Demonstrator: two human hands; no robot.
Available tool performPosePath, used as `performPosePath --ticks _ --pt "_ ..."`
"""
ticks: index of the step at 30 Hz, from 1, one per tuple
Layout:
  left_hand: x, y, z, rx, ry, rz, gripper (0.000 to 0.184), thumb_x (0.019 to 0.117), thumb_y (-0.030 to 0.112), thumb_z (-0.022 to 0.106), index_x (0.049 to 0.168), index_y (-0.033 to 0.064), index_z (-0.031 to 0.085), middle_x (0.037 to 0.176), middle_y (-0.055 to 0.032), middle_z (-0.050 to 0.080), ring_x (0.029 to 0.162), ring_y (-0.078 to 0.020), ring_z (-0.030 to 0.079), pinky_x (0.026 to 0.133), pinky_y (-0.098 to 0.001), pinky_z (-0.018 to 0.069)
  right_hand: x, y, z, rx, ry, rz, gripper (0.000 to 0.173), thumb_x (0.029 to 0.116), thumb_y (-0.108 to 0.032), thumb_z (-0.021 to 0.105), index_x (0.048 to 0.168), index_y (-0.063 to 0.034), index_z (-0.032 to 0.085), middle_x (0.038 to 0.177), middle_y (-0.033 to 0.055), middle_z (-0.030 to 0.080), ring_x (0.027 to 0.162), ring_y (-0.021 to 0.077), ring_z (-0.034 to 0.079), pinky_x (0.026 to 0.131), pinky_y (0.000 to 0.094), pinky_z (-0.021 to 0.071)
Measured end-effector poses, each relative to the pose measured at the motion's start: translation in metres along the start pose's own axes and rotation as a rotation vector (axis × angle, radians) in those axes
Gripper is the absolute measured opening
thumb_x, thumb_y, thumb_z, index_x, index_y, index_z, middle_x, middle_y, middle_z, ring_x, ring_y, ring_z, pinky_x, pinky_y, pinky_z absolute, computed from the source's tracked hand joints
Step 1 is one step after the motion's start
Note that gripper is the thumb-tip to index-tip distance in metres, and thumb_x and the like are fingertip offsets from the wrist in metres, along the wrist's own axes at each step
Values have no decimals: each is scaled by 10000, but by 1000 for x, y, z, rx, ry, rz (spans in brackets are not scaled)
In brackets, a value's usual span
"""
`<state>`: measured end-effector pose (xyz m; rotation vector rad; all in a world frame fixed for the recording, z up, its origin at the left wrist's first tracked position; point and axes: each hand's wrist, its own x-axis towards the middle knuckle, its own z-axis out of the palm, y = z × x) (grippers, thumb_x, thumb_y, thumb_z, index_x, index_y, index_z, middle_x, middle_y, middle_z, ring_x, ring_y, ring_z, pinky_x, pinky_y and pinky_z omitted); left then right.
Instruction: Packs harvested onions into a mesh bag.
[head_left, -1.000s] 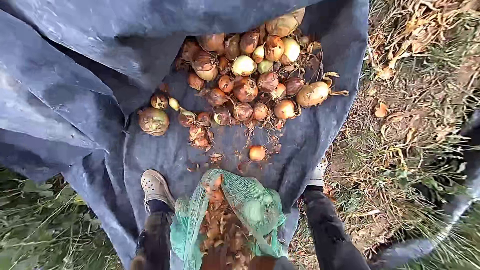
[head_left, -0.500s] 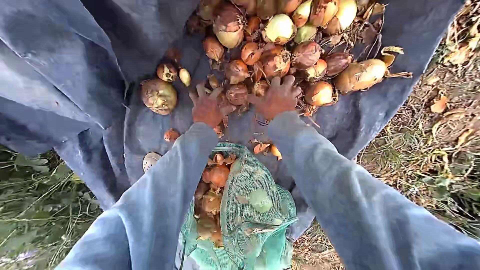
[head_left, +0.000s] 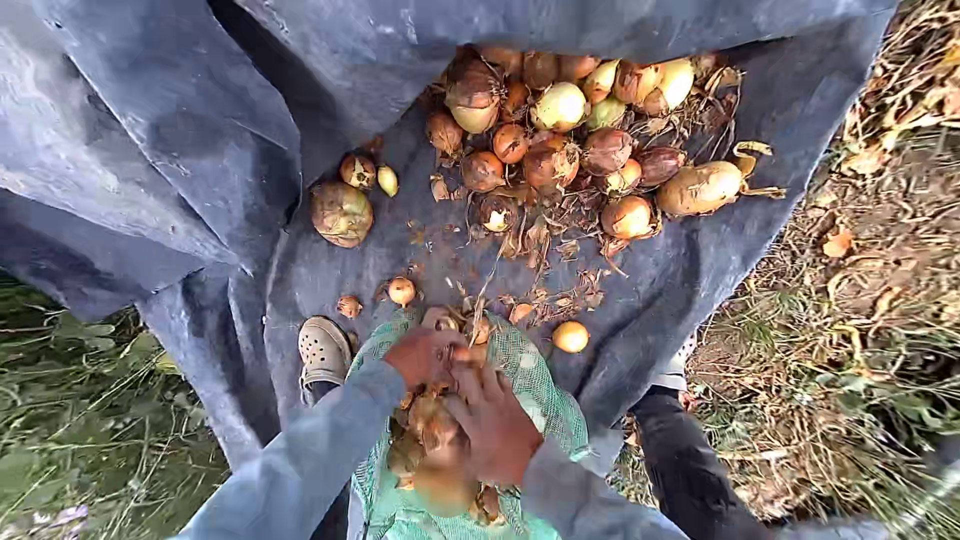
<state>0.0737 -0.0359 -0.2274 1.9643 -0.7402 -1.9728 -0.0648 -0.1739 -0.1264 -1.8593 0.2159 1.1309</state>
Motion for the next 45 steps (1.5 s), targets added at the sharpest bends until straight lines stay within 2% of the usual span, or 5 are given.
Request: performPosePath --ticks 4,12,23,29,45 --pt "-48 19 15 49 -347 92 346 933 230 731 1279 247 728 1659 -84 344 1506 -381 332 1151 -636 366 -20 43 -4 -128 320 171 364 917 -262 688 1259 -142 723 1361 193 643 1318 446 555 1083 689 405" --pt "19 -10 -158 229 851 -249 746 922 310 747 1567 157 404 1596 -252 372 1446 -503 377 1101 -701 372 19 210 -41 62 242 829 796 809 -180 859 1513 -158 488 1445 370 480 1174 565 599 929 705 507" --pt "51 -46 -199 72 729 -236 710 996 235 671 1608 179 315 1543 -229 469 1389 -432 503 1110 -641 411 116 96 -104 -67 366 609 799 768 -333 901 1458 -162 538 1567 340 305 1248 564 536 902 669 546" --pt "41 -54 -204 -6 667 -191 700 1008 219 665 1610 209 307 1464 -245 547 1305 -469 569 1062 -664 438 119 80 -142 485 676 497 322 887 -201 747 1170 -72 661 935 158 690 849 310 663 764 570 516" --pt "123 61 -152 -996 556 356 548 994 278 675 1471 81 489 1419 -96 578 1323 -195 549 1096 -442 492 200 82 -174 540 594 402 1149 611 -201 835 1616 -239 280 1567 293 338 1314 443 511 941 664 509"
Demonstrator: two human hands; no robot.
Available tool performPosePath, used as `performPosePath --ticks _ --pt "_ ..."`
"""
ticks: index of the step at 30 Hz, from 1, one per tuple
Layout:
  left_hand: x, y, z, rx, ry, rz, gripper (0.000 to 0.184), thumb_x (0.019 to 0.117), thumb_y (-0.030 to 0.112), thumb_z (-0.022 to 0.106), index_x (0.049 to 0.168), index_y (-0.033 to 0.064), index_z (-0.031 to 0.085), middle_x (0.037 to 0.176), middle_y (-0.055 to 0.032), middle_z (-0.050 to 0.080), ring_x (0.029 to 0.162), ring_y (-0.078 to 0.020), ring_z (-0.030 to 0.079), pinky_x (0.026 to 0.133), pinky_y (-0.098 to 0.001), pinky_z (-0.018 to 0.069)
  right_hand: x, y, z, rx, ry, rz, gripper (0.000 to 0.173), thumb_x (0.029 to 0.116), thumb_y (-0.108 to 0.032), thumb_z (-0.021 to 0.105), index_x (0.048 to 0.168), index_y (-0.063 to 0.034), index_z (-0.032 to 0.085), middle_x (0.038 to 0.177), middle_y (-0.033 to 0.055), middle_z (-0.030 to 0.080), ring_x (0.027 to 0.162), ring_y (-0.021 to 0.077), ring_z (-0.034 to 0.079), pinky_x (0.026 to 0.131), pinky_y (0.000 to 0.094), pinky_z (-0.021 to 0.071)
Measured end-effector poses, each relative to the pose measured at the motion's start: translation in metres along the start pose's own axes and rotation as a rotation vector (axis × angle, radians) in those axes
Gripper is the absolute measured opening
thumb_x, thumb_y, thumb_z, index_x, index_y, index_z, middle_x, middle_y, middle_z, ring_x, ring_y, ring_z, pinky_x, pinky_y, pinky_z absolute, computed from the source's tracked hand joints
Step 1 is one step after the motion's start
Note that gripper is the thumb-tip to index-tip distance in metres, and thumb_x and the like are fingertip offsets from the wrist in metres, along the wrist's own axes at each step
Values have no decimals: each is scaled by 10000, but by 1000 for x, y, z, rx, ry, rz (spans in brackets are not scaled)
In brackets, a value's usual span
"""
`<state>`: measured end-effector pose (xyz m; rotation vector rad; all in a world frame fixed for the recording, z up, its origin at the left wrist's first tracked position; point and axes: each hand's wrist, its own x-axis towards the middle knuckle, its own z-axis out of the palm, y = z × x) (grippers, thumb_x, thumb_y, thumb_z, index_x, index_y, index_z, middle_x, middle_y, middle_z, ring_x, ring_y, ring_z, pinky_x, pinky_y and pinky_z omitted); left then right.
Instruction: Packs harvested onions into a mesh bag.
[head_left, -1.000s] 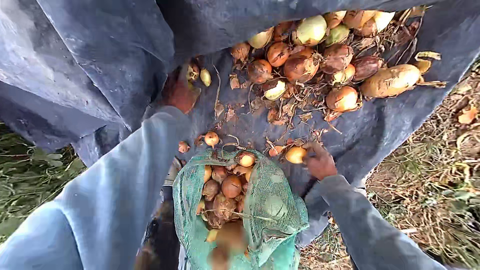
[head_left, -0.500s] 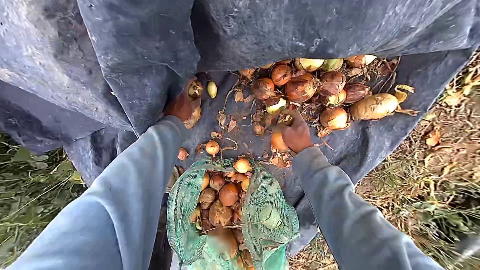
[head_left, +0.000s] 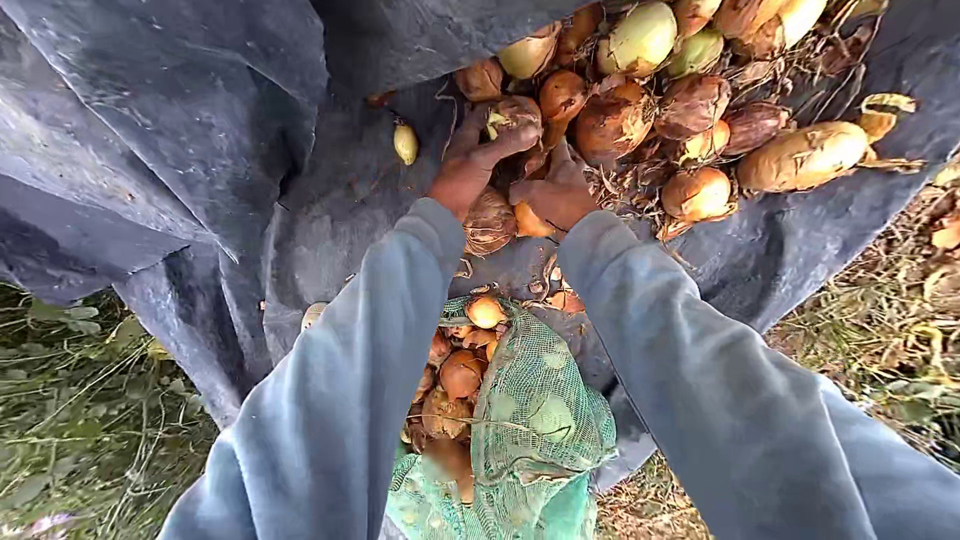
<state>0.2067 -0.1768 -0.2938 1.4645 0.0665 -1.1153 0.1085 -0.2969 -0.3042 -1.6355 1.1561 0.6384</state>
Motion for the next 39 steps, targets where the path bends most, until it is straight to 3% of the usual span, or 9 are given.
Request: performPosePath --ticks 4,9,12,16,21,26,30,36,39 --pt "-54 3 -4 -102 73 -166 652 1026 418 582 1582 185 334 1436 -121 581 1259 -331 618 957 -571 580 -53 7 14 126 -48 -41 962 663 -226 818 1531 -191 406 1455 223 496 1250 364 581 938 622 532" --pt "-241 2 -56 322 -245 -379 605 888 400 766 1442 250 575 1570 -3 459 1341 -204 556 1027 -449 566 -233 69 53 -73 -437 46 775 850 -336 741 1537 -120 457 1554 227 425 1343 359 541 1058 564 504" --pt "-280 0 -98 610 -312 -351 391 987 383 657 1287 136 698 1343 -37 669 1203 -170 660 1010 -412 573 -248 89 47 -250 -388 -9 562 909 -317 666 1440 -148 589 1444 179 559 1245 336 617 1015 533 536" --pt "-226 -46 -164 875 351 -340 313 1037 242 616 1287 63 674 1261 -223 653 1146 -382 646 987 -619 511 -184 31 75 -363 -113 -211 726 862 -423 799 1498 -204 526 1486 214 502 1233 453 590 884 636 556" --pt "-173 -116 -160 697 644 -568 305 948 158 683 1223 26 682 1195 -240 689 1155 -418 646 995 -648 490 -95 -37 151 -836 -339 -335 852 781 -479 840 1527 -248 498 1629 278 270 1387 571 381 855 681 538" --pt "-164 -91 -134 716 450 -394 402 923 42 623 1324 70 640 1259 -180 663 1157 -335 644 986 -555 525 -163 -4 130 -483 -44 -283 782 768 -601 780 1431 -244 572 1521 238 424 1283 483 515 839 623 558" --pt "-150 -78 -113 936 210 -387 388 992 253 633 1375 187 633 1414 -189 583 1167 -404 648 961 -642 529 -258 62 100 -554 -399 -240 534 940 -511 644 1359 -180 665 1459 181 563 1320 389 560 1031 570 515" --pt "-134 -79 -64 1333 -57 -425 606 920 408 742 1469 265 530 1481 -179 525 1348 -421 518 1071 -654 424 -162 65 103 -882 -277 -123 530 934 -197 707 1447 -248 582 1538 276 407 1253 508 550 913 620 549" --pt "-123 -75 -57 1173 14 -482 557 919 325 750 1420 180 555 1426 -207 561 1263 -432 581 1020 -660 460 -140 59 103 -919 -300 -194 459 923 -303 743 1357 -196 639 1471 280 463 1060 485 656 774 606 583"
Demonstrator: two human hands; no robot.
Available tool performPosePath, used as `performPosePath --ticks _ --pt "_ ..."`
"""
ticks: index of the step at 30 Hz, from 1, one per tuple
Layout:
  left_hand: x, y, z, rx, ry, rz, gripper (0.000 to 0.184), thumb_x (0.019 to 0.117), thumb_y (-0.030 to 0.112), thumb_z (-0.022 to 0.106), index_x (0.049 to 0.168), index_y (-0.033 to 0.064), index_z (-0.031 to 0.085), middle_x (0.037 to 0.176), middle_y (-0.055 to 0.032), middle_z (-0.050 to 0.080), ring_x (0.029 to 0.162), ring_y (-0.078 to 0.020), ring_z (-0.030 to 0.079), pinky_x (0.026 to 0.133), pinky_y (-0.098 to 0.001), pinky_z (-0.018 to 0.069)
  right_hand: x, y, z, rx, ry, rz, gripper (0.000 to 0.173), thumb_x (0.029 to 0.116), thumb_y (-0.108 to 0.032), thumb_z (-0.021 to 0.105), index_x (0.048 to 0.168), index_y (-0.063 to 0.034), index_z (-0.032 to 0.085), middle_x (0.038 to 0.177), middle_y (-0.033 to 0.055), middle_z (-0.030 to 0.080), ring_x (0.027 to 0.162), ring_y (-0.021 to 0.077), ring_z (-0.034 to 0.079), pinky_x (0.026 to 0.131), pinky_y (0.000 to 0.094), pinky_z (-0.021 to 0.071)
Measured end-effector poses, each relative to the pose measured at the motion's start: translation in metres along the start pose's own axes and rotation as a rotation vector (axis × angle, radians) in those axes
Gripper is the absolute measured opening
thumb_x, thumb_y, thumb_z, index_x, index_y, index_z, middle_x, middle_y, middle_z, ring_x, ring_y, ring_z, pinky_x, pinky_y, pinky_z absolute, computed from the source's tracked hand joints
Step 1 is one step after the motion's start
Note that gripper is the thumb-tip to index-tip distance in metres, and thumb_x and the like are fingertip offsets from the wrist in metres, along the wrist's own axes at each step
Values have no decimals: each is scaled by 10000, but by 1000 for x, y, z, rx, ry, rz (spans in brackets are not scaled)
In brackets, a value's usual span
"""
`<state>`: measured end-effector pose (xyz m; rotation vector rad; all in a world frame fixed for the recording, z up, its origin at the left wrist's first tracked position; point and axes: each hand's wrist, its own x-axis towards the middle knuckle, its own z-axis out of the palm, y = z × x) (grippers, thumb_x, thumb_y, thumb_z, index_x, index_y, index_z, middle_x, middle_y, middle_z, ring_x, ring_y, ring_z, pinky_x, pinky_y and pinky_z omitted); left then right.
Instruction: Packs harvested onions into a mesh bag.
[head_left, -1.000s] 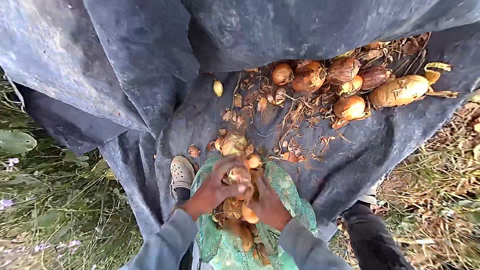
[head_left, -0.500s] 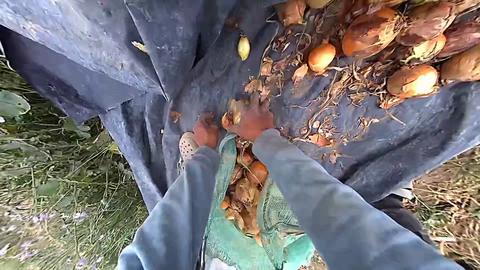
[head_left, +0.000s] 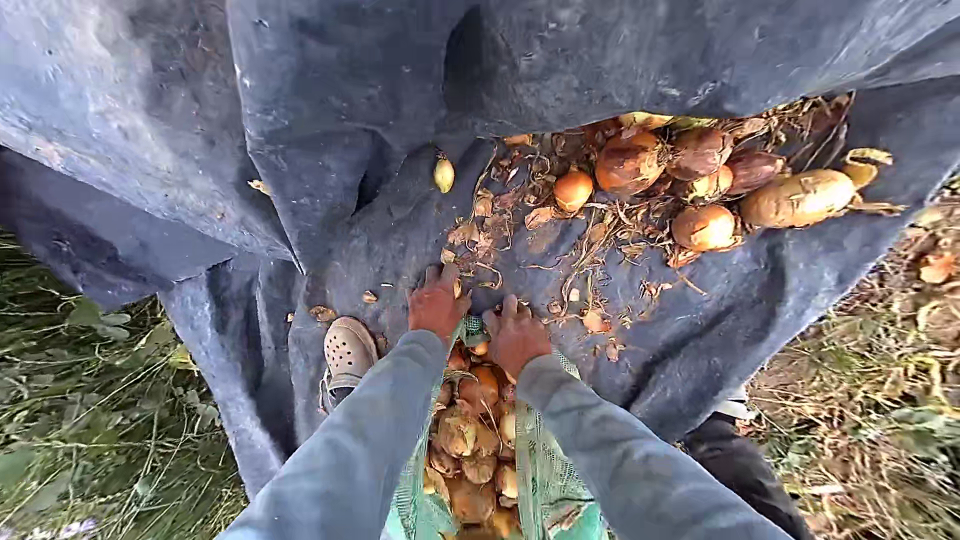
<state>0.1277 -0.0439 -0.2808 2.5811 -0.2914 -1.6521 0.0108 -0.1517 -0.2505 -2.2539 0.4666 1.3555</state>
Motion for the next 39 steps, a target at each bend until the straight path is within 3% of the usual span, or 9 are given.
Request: performPosePath --ticks 4,8,12,16,20,24,27,33,39 --pt "5 29 -23 -403 81 6 340 983 304 666 1216 57 673 1128 -225 697 1049 -398 682 916 -645 522 -21 67 -44 465 115 4 545 923 -500 643 1414 -267 608 1180 171 699 945 374 708 761 625 564" --pt "27 90 -41 -752 62 224 446 957 96 649 1392 62 557 1187 -174 674 984 -279 701 845 -503 595 -33 177 -121 1027 484 123 220 955 -245 552 948 -88 705 870 54 716 777 183 684 694 455 572" --pt "56 173 -47 -583 73 235 735 880 111 724 1545 173 414 1396 -190 599 1153 -363 665 908 -595 576 -1 218 -206 987 422 200 740 888 -320 755 1543 -224 425 1272 148 647 920 279 703 738 508 607" --pt "56 224 -46 3 96 132 791 886 213 737 1582 128 371 1444 -307 528 1251 -550 559 965 -760 445 36 192 -229 640 300 282 998 789 -225 830 1620 -276 279 1287 235 650 1015 426 698 771 653 577" --pt "69 186 -42 -316 42 199 670 863 147 759 1483 109 508 1394 -235 583 1208 -412 616 961 -640 521 43 193 -230 734 259 206 924 792 -169 805 1589 -262 347 1315 196 646 1138 405 657 838 668 544" --pt "61 135 -43 -1253 -46 150 385 1035 169 531 1420 170 506 1020 -74 660 772 -188 660 688 -356 589 61 207 -219 996 260 -23 716 856 25 703 1504 -154 456 1140 98 676 865 186 673 737 393 587" --pt "59 130 -52 -1530 -50 104 323 1056 329 478 1341 179 506 1098 -95 681 959 -253 699 794 -445 606 68 206 -205 1016 323 -5 752 842 -21 723 1516 -210 449 1182 128 679 917 235 686 727 451 592" --pt "61 165 -45 -1411 -108 148 551 1019 476 575 1476 185 473 1269 -135 635 1102 -308 661 873 -547 589 61 157 -154 877 448 155 956 678 -153 796 1528 -318 391 1514 279 383 1230 440 552 855 639 532" --pt "-80 47 -33 -905 -81 84 506 1010 546 535 1434 271 542 1193 -88 689 980 -246 692 789 -485 596 -73 48 -45 1133 216 50 832 810 -159 776 1541 -315 409 1553 213 389 1193 409 602 845 625 573"
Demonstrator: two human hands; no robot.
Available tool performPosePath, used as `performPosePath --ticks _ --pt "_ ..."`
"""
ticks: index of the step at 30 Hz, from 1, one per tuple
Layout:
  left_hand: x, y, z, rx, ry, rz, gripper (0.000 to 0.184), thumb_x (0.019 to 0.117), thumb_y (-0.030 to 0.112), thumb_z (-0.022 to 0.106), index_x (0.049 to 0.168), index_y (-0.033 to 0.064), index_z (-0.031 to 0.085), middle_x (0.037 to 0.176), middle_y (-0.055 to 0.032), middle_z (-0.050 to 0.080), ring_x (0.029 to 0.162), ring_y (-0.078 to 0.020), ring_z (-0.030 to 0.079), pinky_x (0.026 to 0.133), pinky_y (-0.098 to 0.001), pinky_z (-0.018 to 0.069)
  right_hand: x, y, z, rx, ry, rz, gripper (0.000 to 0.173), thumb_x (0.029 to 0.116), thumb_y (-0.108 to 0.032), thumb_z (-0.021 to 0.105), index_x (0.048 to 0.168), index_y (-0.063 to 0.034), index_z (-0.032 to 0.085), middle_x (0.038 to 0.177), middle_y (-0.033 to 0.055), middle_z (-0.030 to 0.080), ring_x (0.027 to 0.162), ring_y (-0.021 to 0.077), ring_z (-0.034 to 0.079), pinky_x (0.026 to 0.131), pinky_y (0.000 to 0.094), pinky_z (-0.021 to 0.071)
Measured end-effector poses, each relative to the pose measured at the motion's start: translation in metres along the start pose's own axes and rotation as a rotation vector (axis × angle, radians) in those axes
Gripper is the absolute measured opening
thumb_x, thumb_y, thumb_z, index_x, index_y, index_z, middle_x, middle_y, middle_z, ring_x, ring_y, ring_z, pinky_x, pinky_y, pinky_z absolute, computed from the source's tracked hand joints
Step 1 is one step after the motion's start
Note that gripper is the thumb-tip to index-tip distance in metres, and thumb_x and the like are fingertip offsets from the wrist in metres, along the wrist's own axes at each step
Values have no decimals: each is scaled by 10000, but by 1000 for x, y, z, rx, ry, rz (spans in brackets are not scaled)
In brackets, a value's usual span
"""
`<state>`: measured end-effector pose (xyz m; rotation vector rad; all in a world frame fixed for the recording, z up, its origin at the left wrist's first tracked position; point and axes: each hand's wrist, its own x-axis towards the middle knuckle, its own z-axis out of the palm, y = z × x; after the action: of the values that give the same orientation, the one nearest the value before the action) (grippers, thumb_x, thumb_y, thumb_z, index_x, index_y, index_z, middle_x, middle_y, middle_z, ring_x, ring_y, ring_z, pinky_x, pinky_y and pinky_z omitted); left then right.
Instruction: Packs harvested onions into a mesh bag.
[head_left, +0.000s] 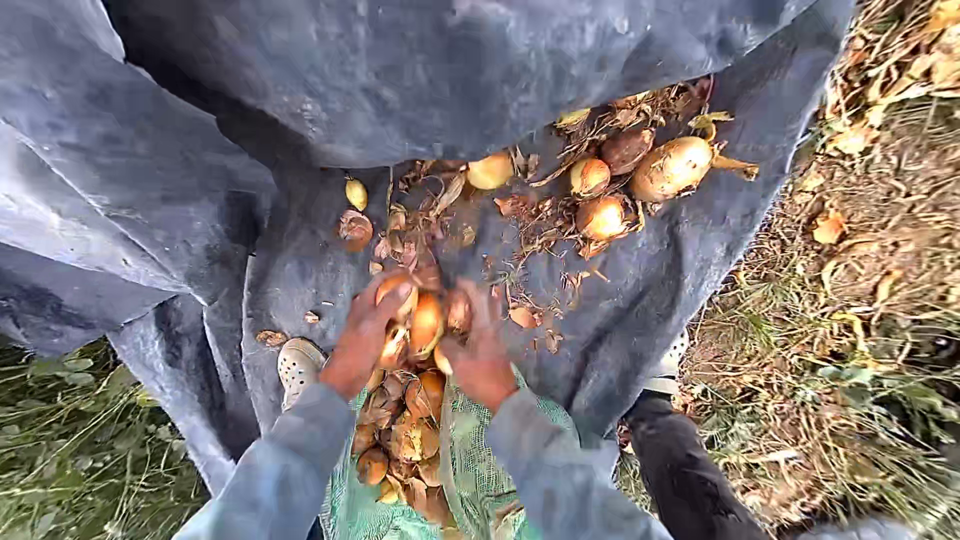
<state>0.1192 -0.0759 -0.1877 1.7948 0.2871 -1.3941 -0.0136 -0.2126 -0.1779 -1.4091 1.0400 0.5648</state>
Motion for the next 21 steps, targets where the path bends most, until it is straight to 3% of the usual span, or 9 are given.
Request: performPosePath --ticks 2,4,5,7,10,12,14,17,21 --pt "-60 -57 -30 272 -179 -113 526 965 472 605 1398 174 589 1246 -116 683 1093 -253 682 939 -492 576 -55 28 26 -161 -357 48 683 868 -239 751 1508 -265 515 1565 242 415 1265 391 601 985 578 555" --pt "-97 -88 -47 571 -456 -235 518 947 410 688 1384 139 620 1369 -157 630 1226 -304 634 1064 -549 501 -79 41 18 -308 -616 -9 511 945 -286 699 1442 -213 604 1469 186 536 1269 342 600 1031 555 525" --pt "-105 -89 -45 645 -507 -242 518 948 376 713 1399 139 622 1416 -176 594 1252 -329 619 1079 -565 490 -77 41 -1 -331 -578 -44 470 958 -274 672 1421 -219 623 1429 143 582 1268 304 607 1043 531 523" --pt "-96 -70 -22 581 -397 -111 511 963 351 685 1410 117 603 1412 -158 606 1194 -290 671 1013 -503 568 -52 34 -67 -386 -238 -59 468 984 -337 633 1441 -243 606 1404 114 617 1237 289 634 1016 525 543" --pt "-36 -4 53 189 -229 -16 495 1026 324 580 1475 125 521 1383 -94 631 1189 -254 671 942 -476 607 20 15 -189 -629 320 -107 627 931 -362 722 1481 -120 542 1462 278 511 1269 501 552 939 683 515" --pt "19 37 115 -112 -192 -5 476 1071 262 497 1530 153 437 1415 -110 605 1228 -301 642 944 -541 582 69 -16 -255 -792 471 -159 723 869 -325 766 1505 -99 507 1500 337 433 1324 590 443 923 762 446" --pt "71 67 177 -341 -158 8 519 1090 330 447 1587 224 342 1480 -126 548 1291 -361 593 938 -627 549 112 -42 -292 -968 399 -186 787 826 -286 803 1532 -169 475 1519 348 401 1353 628 390 909 828 398" --pt "132 93 248 -474 -87 18 590 1071 488 468 1613 368 269 1613 -105 397 1418 -411 462 953 -740 489 163 -54 -305 -1136 150 -125 836 820 -250 804 1566 -296 430 1483 361 453 1312 639 446 901 829 427" --pt "158 101 287 -502 -33 -49 628 1038 537 520 1587 503 216 1630 -126 341 1391 -471 464 883 -797 492 180 -48 -296 -1101 81 34 905 787 -292 831 1568 -384 382 1386 281 593 1300 559 514 914 797 438"
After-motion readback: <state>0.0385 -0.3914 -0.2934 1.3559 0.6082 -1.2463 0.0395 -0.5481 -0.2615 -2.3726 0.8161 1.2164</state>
